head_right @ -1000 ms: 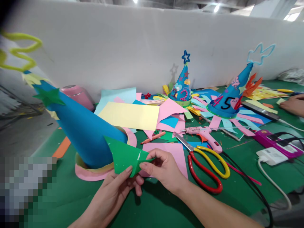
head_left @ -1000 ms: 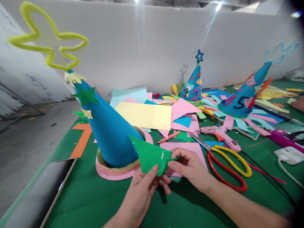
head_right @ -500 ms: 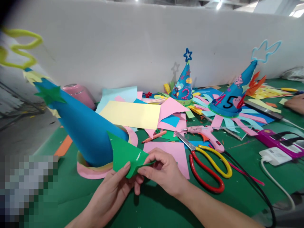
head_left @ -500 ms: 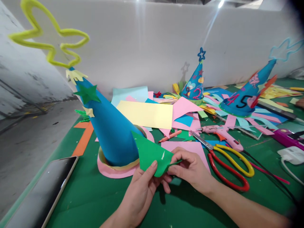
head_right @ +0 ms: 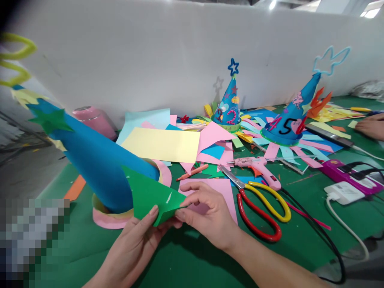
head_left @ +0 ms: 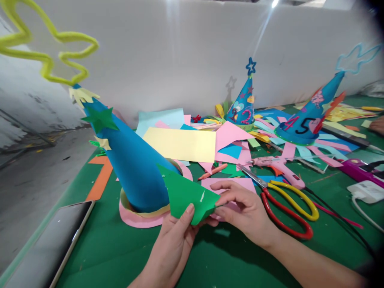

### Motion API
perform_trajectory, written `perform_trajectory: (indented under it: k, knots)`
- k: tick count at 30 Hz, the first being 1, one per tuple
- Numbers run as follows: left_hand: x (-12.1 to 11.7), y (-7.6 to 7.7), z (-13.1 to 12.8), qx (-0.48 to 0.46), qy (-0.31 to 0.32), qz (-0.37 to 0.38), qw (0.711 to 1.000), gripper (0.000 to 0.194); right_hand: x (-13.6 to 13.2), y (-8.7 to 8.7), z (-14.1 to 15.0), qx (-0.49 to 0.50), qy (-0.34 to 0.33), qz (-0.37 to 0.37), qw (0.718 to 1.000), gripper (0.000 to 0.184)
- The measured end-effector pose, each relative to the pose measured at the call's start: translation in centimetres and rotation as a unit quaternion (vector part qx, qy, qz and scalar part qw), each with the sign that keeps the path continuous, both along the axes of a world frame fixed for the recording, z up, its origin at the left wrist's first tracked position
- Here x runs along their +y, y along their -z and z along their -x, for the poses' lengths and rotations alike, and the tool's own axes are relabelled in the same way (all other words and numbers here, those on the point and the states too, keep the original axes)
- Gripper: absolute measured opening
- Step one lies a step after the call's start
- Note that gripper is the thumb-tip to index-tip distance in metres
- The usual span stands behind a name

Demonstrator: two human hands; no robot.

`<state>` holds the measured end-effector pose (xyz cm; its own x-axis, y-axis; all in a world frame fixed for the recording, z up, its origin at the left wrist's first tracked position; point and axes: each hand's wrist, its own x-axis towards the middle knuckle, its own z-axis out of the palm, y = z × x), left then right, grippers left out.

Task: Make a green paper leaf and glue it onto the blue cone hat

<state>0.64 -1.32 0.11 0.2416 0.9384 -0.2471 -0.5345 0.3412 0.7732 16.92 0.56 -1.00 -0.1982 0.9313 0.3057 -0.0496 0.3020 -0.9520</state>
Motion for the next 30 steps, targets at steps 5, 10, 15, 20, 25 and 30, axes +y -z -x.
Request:
perform_trajectory:
  k: [5,10,15,20,25,30]
  knots:
    - [0.0,0.5,0.1,-0.002,-0.046,0.024,0.999,0.022,-0.1,0.1,0.3,-0.001,-0.016,0.004,1.0,0.01]
    - [-0.1,0.6,0.2,0.02,-0.077,0.033,0.996,0.024,-0.1,0.2,0.2,-0.114,-0.004,-0.099,0.989,0.027]
    - [-0.2,0.3,0.4,-0.008,-0.081,0.047,0.996,0.027,0.0,0.3,0.1,-0.111,-0.031,-0.09,0.989,0.014]
    - [0.0,0.3,0.2,-0.003,-0.063,0.032,0.997,0.018,-0.1,0.4,0.5,-0.025,-0.04,-0.007,0.999,0.007]
    - [-0.4,0.1,-0.1,0.001,-0.037,0.016,0.999,0.017,0.1,0.5,1.0,0.087,-0.055,0.157,0.982,0.015]
    - [-0.8,0.0,-0.4,0.012,-0.009,0.008,1.0,0.02,0.5,0.3,1.4,0.151,-0.072,0.227,0.959,0.022]
